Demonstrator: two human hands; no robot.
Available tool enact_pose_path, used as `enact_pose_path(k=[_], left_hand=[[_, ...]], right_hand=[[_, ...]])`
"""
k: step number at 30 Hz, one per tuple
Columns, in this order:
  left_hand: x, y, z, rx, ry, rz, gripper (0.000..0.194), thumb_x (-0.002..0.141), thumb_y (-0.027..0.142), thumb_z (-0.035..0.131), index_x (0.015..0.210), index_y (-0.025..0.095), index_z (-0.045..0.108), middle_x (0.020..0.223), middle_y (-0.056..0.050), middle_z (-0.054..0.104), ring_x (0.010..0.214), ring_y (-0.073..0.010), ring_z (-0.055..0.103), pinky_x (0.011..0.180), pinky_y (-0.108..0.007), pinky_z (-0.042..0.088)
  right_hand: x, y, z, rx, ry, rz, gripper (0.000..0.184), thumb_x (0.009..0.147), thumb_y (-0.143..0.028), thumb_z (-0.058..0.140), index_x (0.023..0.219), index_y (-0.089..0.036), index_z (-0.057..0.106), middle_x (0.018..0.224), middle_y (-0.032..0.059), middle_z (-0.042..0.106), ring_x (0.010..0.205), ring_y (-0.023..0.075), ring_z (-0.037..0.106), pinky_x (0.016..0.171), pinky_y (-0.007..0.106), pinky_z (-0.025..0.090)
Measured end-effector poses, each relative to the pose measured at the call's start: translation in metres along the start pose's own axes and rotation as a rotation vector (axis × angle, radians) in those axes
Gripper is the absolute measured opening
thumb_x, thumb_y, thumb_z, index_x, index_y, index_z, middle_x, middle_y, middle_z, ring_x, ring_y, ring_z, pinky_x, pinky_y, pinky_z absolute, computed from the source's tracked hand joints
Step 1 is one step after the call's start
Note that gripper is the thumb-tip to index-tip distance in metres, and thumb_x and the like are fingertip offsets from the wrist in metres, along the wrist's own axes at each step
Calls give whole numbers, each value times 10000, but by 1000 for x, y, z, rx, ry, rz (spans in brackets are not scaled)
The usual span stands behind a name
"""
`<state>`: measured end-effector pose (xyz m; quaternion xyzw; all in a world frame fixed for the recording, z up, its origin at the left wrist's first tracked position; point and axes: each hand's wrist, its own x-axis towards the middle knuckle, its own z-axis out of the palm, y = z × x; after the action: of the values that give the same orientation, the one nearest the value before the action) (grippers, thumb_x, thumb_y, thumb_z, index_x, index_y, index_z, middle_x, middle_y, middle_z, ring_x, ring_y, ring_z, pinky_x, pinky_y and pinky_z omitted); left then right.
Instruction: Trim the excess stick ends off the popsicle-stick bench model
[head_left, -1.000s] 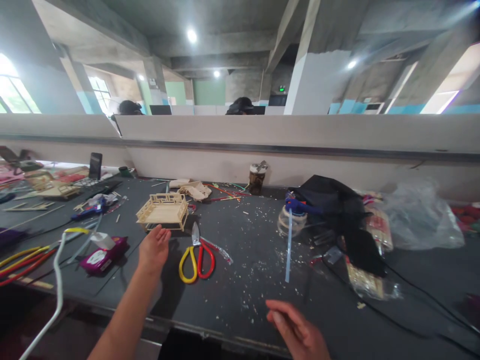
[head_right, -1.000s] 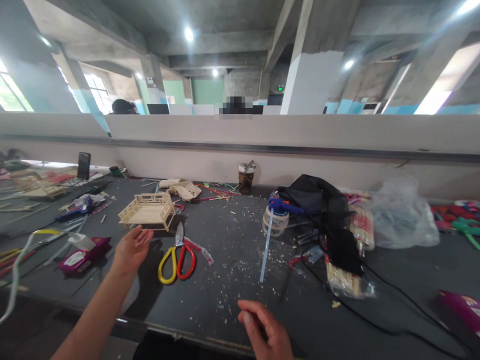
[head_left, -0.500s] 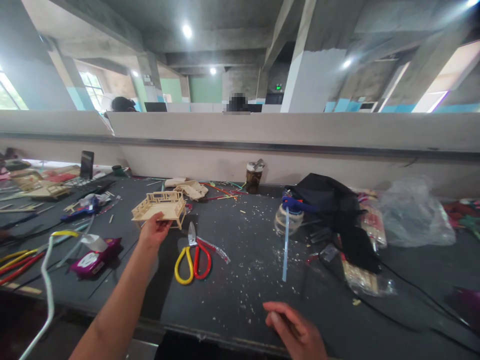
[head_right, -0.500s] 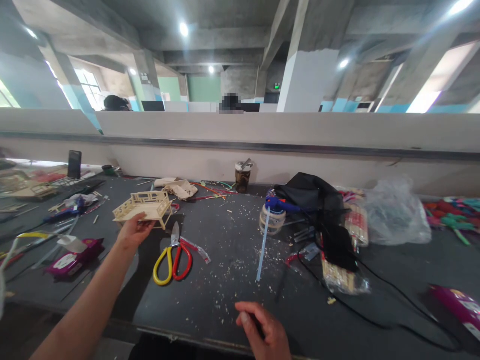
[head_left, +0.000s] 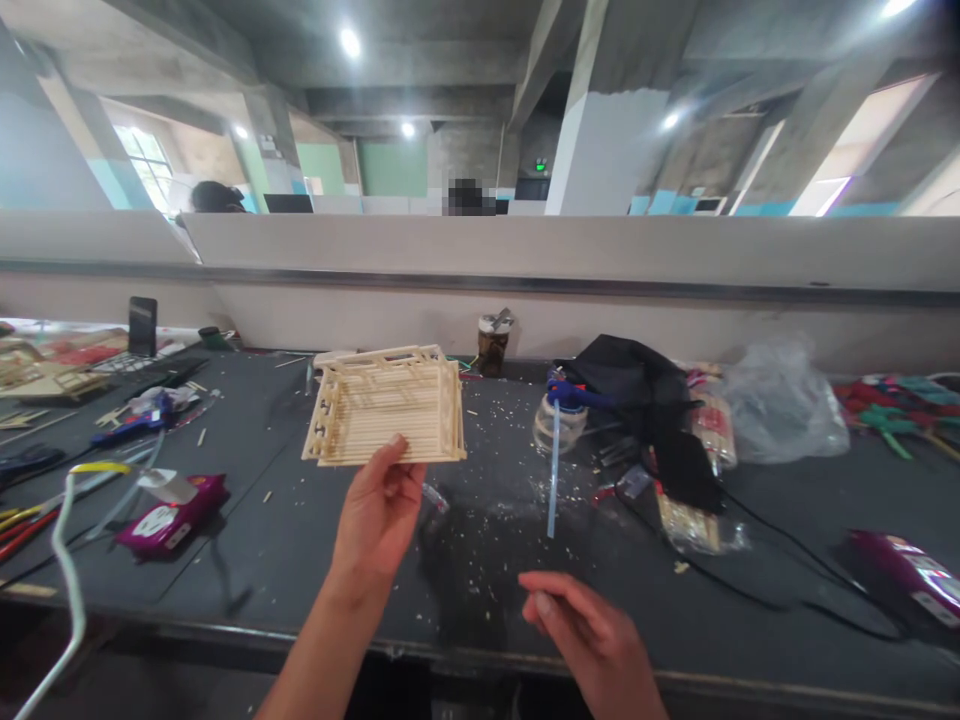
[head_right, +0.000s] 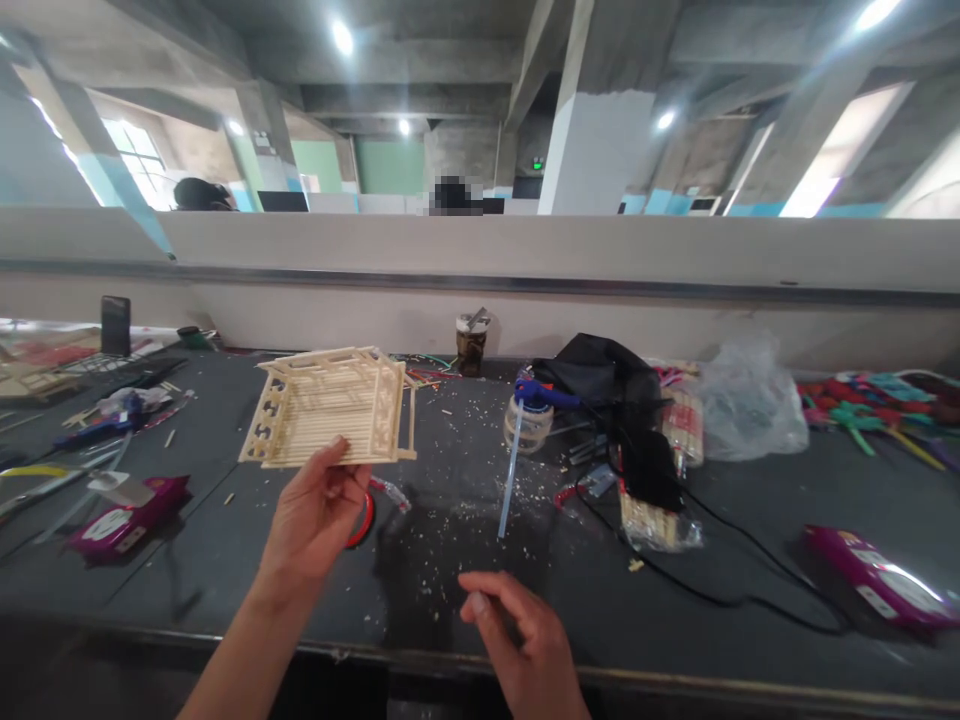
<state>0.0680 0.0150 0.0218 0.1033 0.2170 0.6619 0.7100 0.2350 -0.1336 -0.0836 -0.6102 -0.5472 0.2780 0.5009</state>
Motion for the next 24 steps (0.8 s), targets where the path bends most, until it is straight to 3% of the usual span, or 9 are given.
enact_pose_path(k=[7,16,20,24], left_hand=[[-6,-16,-1,53,5,7,439,722,-70,576,1038,224,661,938,-1,732,917,-159,690,845,-270,568],[-6,-13,-8,115,81,45,478,729,-87,552,1046,253,662,892,29,728,822,-123,691,767,-209,573],[-5,-14,-13,123,46,48,457,733,-73,562,1047,243,663,907,19,728,831,-127,691,779,-214,574],[-2,-13,-18,127,48,60,428,749,-63,559,1031,240,668,937,14,724,895,-139,684,758,-210,583]], right_hand=[[-8,-8,-40,-204,177,-38,252,864,-429,560,977,-268,717,846,34,750,753,175,721,713,219,576],[6,21,-139,-483,620,176,426,732,-573,546,950,-241,702,768,53,757,670,248,720,661,346,577],[20,32,-165,-437,631,254,436,658,-561,582,896,-215,701,668,53,734,570,250,697,594,363,569],[34,37,-167,-332,574,247,387,644,-523,614,852,-213,715,663,58,733,616,253,710,535,327,568]])
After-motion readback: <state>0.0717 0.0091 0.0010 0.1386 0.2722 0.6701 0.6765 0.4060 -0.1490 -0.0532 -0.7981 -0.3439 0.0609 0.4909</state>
